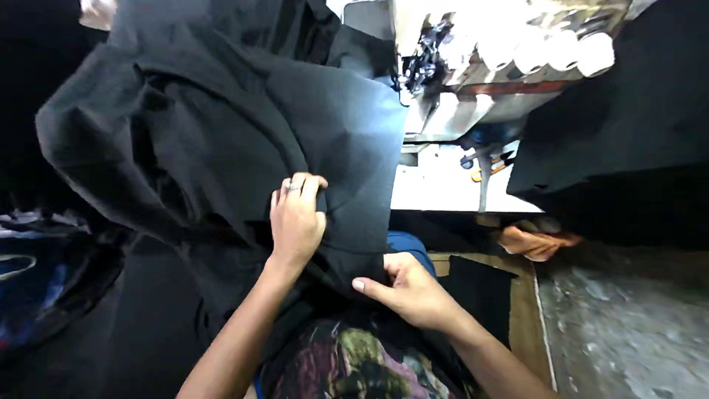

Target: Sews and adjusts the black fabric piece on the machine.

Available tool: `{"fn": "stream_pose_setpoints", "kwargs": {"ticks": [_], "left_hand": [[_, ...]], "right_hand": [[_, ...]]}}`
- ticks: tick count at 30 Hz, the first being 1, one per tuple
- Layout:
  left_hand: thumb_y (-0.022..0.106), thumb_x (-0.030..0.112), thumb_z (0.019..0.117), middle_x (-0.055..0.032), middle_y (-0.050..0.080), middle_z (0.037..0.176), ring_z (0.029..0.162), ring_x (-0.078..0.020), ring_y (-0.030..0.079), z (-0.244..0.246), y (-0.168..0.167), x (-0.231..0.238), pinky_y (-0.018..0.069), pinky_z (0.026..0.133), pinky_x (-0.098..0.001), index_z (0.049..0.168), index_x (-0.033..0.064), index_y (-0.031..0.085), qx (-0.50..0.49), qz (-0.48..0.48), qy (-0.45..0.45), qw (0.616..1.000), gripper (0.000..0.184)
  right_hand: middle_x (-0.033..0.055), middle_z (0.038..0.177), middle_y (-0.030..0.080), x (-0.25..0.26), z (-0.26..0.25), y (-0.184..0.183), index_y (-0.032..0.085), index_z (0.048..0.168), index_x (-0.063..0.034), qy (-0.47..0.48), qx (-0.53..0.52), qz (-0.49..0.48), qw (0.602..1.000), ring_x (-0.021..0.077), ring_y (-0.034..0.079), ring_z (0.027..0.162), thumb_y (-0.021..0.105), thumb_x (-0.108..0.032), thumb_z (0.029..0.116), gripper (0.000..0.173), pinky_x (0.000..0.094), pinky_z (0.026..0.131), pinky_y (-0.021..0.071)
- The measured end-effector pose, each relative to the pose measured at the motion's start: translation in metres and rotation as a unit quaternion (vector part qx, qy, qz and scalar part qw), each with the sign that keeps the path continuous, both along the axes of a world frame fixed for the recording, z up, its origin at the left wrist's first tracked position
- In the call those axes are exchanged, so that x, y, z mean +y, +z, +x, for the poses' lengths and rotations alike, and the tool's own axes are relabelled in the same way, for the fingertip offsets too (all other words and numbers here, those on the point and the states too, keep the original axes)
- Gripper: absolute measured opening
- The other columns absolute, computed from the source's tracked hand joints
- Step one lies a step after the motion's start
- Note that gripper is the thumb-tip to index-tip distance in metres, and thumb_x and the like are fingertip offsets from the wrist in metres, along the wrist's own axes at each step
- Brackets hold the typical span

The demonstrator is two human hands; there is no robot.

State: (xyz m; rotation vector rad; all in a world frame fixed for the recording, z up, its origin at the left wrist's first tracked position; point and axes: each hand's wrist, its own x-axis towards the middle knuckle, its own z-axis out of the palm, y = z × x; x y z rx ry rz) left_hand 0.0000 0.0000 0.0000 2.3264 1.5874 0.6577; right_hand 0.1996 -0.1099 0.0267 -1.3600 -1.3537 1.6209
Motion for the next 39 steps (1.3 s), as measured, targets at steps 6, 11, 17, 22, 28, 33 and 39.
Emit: {"fn": "stream_pose_setpoints", "kwargs": {"ticks": [6,11,17,22,28,33,39], "left_hand": [[0.056,-0.002,0.0967,-0.0083,0.074,0.105,0.096,-0.0237,0.071,-0.035,0.055,0.03,0.0573,0.085,-0.0503,0.107,0.0077,0.075,0.019,-0.143,-0.071,0.987,0.023],[0.059,0.021,0.1026,0.0001,0.07,0.087,0.077,-0.0046,0.064,-0.039,0.135,0.065,0.0556,0.073,-0.0302,0.101,0.0078,0.072,0.03,-0.099,-0.179,0.978,0.018],[0.065,0.03,0.0995,0.0115,0.065,0.079,0.067,0.0065,0.058,0.004,0.162,-0.005,0.0495,0.059,-0.0125,0.092,0.0122,0.07,-0.139,-0.005,-0.14,0.98,0.02],[0.07,0.025,0.0986,0.0037,0.073,0.091,0.084,0.0014,0.066,0.019,0.1,-0.039,0.055,0.074,-0.0155,0.1,0.0106,0.077,-0.207,-0.047,-0.17,0.962,0.016],[0.067,0.02,0.0994,-0.0032,0.069,0.096,0.084,-0.0047,0.066,0.035,0.062,-0.057,0.0536,0.07,-0.0174,0.114,0.0127,0.075,-0.157,-0.067,-0.18,0.969,0.018],[0.065,0.021,0.1,-0.001,0.067,0.094,0.081,-0.0034,0.063,0.041,0.059,-0.034,0.0492,0.066,-0.0156,0.115,0.0158,0.074,-0.097,-0.059,-0.161,0.98,0.019],[0.064,0.021,0.0998,-0.0042,0.068,0.09,0.074,-0.0073,0.062,0.056,0.074,0.008,0.0467,0.059,-0.0207,0.113,0.013,0.077,-0.049,-0.011,-0.157,0.986,0.02]], "right_hand": [[0.0012,0.098,0.076,0.067,0.051,-0.008,0.07,0.116,-0.0061,-0.189,-0.172,0.135,0.957,0.0064,0.073,0.087,0.079,-0.027,0.0893,0.035,0.0264,0.079,0.0629],[-0.0007,0.074,0.064,0.112,0.049,-0.011,0.072,0.103,-0.0131,-0.147,-0.034,0.1,0.983,0.0075,0.057,0.059,0.07,-0.034,0.098,0.022,0.027,0.054,0.0487],[-0.0041,0.059,0.058,0.095,0.059,0.005,0.072,0.087,-0.0116,-0.18,0.008,0.123,0.976,0.0035,0.048,0.047,0.071,-0.024,0.098,0.017,0.0204,0.045,0.0409],[-0.0079,0.069,0.065,0.09,0.055,0.005,0.072,0.085,-0.015,-0.193,-0.13,0.133,0.963,-0.0016,0.057,0.058,0.069,-0.021,0.0977,0.014,0.02,0.055,0.0487],[-0.0061,0.087,0.074,0.076,0.053,-0.001,0.075,0.099,-0.0097,-0.209,-0.071,0.176,0.959,-0.0015,0.069,0.075,0.064,-0.012,0.0937,0.012,0.0155,0.068,0.0603],[-0.0039,0.087,0.074,0.082,0.054,-0.004,0.075,0.098,-0.0053,-0.228,-0.049,0.171,0.957,-0.0023,0.07,0.076,0.067,-0.015,0.0949,0.013,0.0122,0.068,0.0599],[-0.0055,0.085,0.074,0.096,0.054,-0.001,0.076,0.095,-0.0075,-0.224,-0.069,0.193,0.953,-0.0044,0.069,0.075,0.068,-0.016,0.0937,0.011,0.0116,0.067,0.0587]]}}
